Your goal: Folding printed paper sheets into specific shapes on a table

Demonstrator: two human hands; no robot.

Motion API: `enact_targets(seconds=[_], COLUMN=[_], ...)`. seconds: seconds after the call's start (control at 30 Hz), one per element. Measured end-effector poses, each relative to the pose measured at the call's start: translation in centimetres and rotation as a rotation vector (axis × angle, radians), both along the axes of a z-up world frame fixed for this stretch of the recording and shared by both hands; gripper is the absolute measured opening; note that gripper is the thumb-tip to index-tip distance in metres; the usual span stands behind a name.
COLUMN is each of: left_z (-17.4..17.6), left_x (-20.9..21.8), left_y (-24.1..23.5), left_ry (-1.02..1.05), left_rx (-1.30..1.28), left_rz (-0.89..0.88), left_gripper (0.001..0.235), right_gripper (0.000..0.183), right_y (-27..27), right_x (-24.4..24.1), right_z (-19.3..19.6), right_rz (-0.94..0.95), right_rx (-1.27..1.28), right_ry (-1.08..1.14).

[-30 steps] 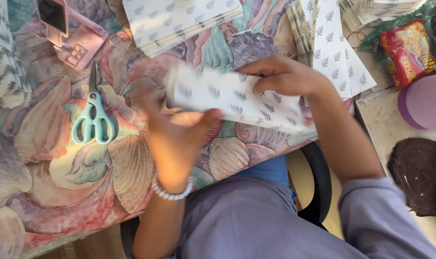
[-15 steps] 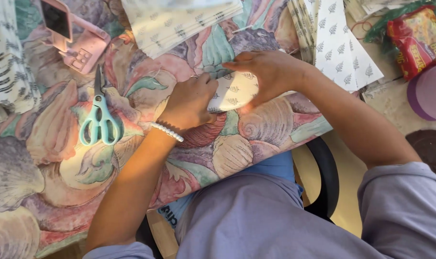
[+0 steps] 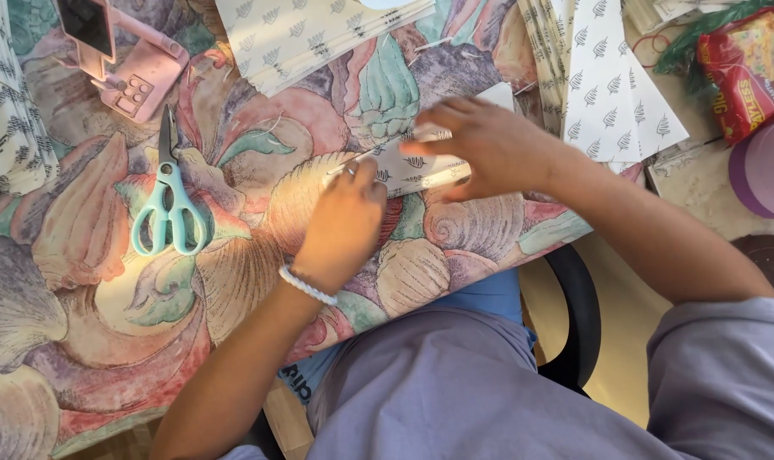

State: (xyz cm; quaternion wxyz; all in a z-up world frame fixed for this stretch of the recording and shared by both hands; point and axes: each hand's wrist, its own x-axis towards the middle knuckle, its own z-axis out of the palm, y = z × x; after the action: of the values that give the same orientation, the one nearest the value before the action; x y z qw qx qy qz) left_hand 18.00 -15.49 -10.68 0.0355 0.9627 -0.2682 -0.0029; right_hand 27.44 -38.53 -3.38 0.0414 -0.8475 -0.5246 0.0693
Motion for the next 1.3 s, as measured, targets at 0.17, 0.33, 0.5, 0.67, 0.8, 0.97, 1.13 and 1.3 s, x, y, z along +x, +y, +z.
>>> enact_targets(seconds=[0.17, 0.33, 0.5, 0.67, 0.8, 0.97, 1.13, 1.3], left_z=[1.7, -0.3, 0.2, 1.5, 3.2, 2.0, 0.8, 0.9], left_x=[-2.5, -3.4, -4.0, -0.7, 2.2, 4.8, 5.9, 5.0], left_y=[-1.0, -1.7, -2.4, -2.7, -2.5, -1.3, -1.0, -2.2], left_ry=[-0.202, -0.327, -0.308, -0.13, -0.22, 0.003, 0.089, 0.121], left_rx=[0.095, 0.163, 0.257, 0.085, 0.032, -0.078, -0.155, -0.133], left_rz=[-0.018, 0.001, 0.053, 0.078, 0.092, 0.008, -0.017, 0.038], left_gripper=[0.035, 0.048, 0.048, 0.034, 0.023, 0.055, 0.051, 0.068], right_gripper=[0.016, 0.016, 0.021, 0.021, 0.021, 0.02, 0.032, 0.058], right_y=[-3.7, -6.3, -5.5, -6.2, -5.8, -5.8, -3.4, -0.1], right_x=[-1.7, -2.4, -3.8, -3.1, -3.4, -3.3, -1.2, 0.7], right_z=[-6.0, -6.7, -5.4, -5.7, -5.9, -5.9, -5.5, -3.6], right_rz=[0.083, 0.108, 0.158, 0.179, 0.148, 0.05, -0.093, -0.123], right_rx=[0.166, 0.16, -0.062, -0.018, 0.014, 0.032, 0.22, 0.155], right_ry=[-0.225, -0.297, -0.383, -0.383, -0.361, -0.27, -0.045, -0.131])
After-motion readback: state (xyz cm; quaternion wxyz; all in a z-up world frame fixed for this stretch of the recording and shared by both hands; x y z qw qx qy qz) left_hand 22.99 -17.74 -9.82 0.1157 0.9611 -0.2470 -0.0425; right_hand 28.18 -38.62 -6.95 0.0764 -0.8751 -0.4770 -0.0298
